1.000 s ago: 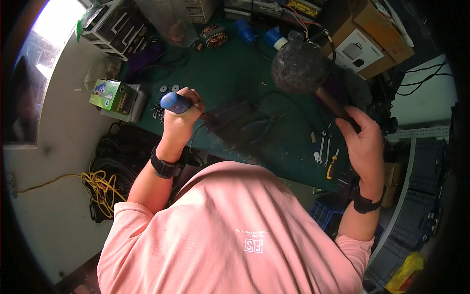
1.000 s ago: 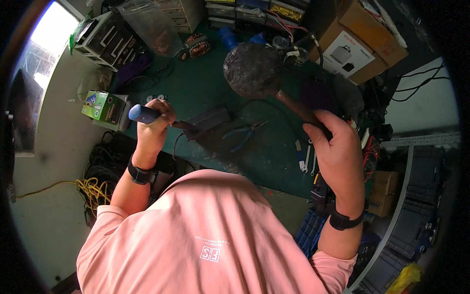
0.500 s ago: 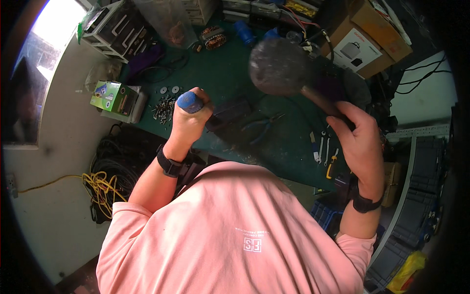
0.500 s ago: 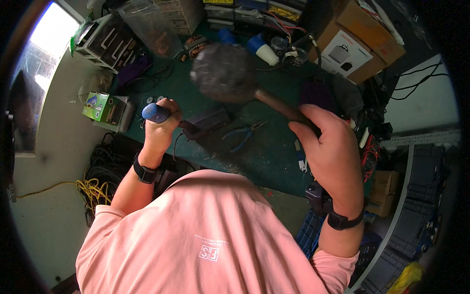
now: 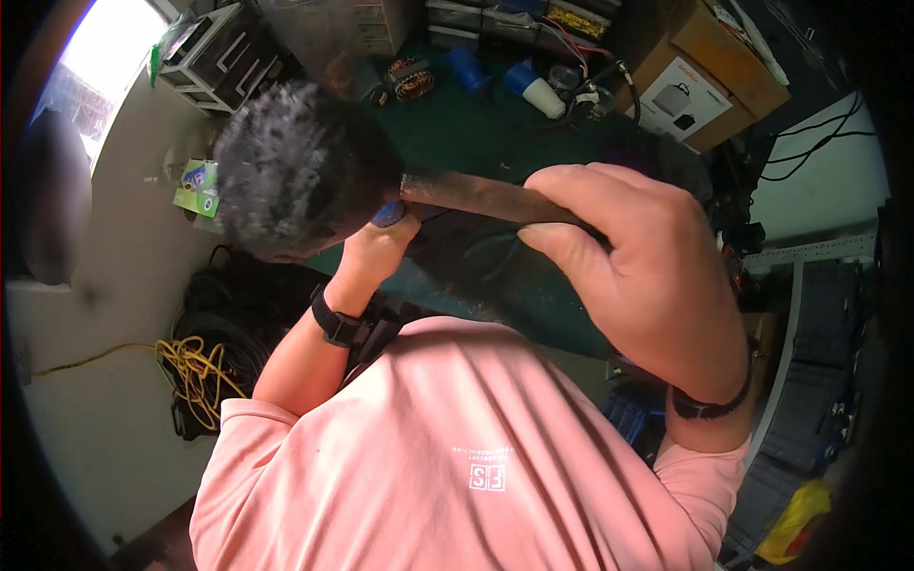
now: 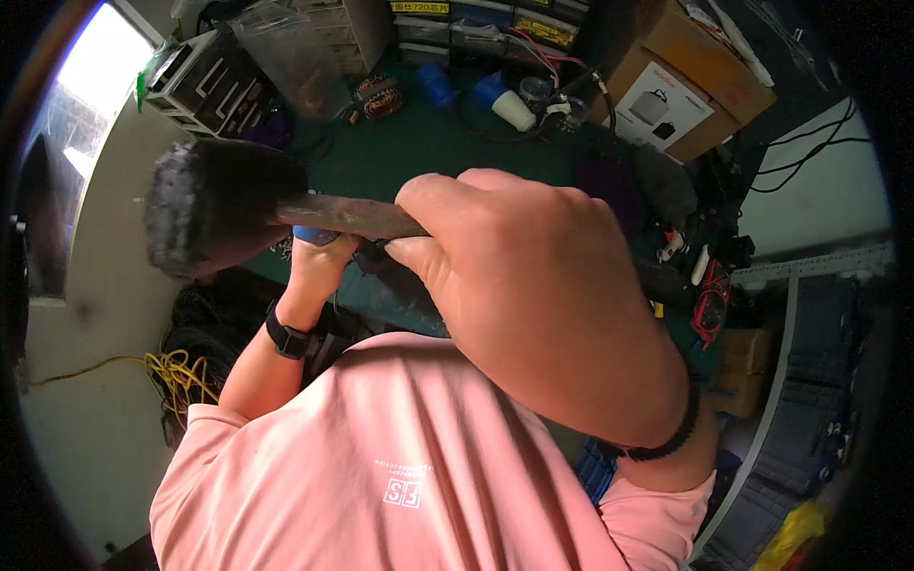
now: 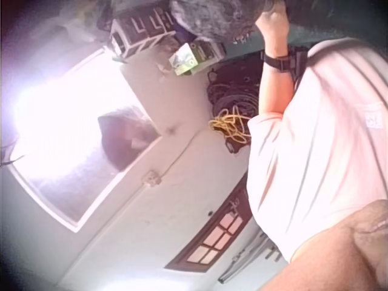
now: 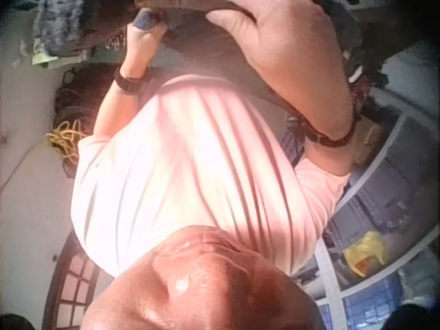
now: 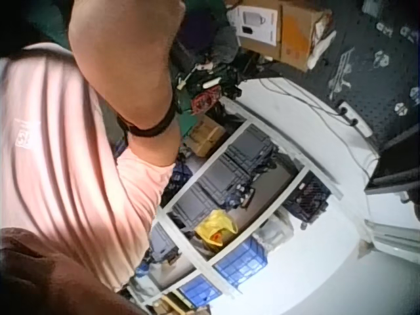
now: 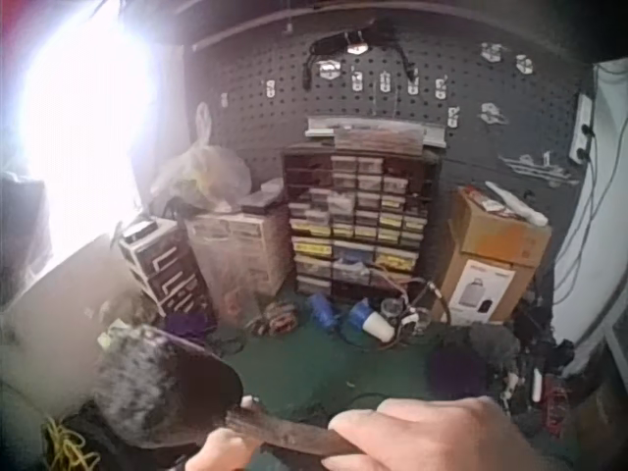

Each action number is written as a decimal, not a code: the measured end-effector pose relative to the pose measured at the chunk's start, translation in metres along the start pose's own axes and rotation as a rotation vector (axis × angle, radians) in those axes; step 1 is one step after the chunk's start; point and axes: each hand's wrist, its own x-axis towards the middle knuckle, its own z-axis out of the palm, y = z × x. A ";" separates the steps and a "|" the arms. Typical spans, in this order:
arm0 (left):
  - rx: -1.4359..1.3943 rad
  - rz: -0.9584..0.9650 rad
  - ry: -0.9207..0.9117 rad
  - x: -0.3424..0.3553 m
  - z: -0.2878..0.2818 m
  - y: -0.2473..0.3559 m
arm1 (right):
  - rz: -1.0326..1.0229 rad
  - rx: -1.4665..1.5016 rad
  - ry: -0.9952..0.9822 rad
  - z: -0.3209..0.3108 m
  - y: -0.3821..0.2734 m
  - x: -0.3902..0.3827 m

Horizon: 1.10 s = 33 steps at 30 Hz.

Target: The person uses a hammer and a blue-handled tool to repeatedly strike a small black rectangular device on a workbench. They also use pliers to manipulate the device and inspect it by turning it over. The task involves repeated striking and prying actions on the same object.

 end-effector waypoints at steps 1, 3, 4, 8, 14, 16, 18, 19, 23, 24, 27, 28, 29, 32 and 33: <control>-0.025 0.018 0.029 -0.003 0.000 -0.001 | 0.001 0.019 -0.013 -0.003 -0.003 0.001; -0.091 0.076 0.059 -0.002 0.007 0.001 | 0.020 -0.014 -0.016 -0.002 -0.006 -0.001; -0.073 0.046 0.049 -0.003 0.007 0.001 | 0.027 -0.053 -0.018 0.006 -0.002 -0.002; 0.049 0.048 0.037 -0.005 0.008 -0.001 | 0.009 -0.073 0.077 0.017 0.006 -0.011; 0.362 0.362 0.072 -0.010 0.017 0.007 | 0.094 0.037 0.015 0.021 0.013 -0.023; 0.400 0.429 0.044 -0.006 0.017 0.008 | 0.142 0.027 -0.010 0.019 0.015 -0.028; 0.257 0.331 0.006 -0.006 0.021 0.010 | 0.112 0.051 0.040 0.012 0.016 -0.029; 0.207 0.283 -0.010 -0.008 0.021 0.012 | 0.097 0.064 0.065 0.010 0.017 -0.030; 0.235 0.223 -0.081 -0.004 0.017 0.028 | 0.098 0.135 0.205 0.018 0.038 -0.036; 0.265 0.228 -0.100 -0.003 0.015 0.025 | 0.165 0.132 0.205 0.022 0.047 -0.041; 0.200 0.128 -0.131 0.002 0.007 0.038 | 0.336 -0.061 0.217 0.033 0.087 -0.060; 0.201 0.151 -0.135 0.003 0.005 0.034 | 0.409 -0.117 0.209 0.037 0.106 -0.067; 0.169 0.144 -0.128 0.003 0.004 0.035 | 0.484 -0.169 0.200 0.043 0.127 -0.075; 0.177 0.130 -0.105 0.003 0.003 0.035 | 0.683 -0.275 0.211 0.064 0.184 -0.100; 0.223 0.158 -0.109 0.002 0.003 0.034 | 0.747 -0.315 0.221 0.070 0.199 -0.107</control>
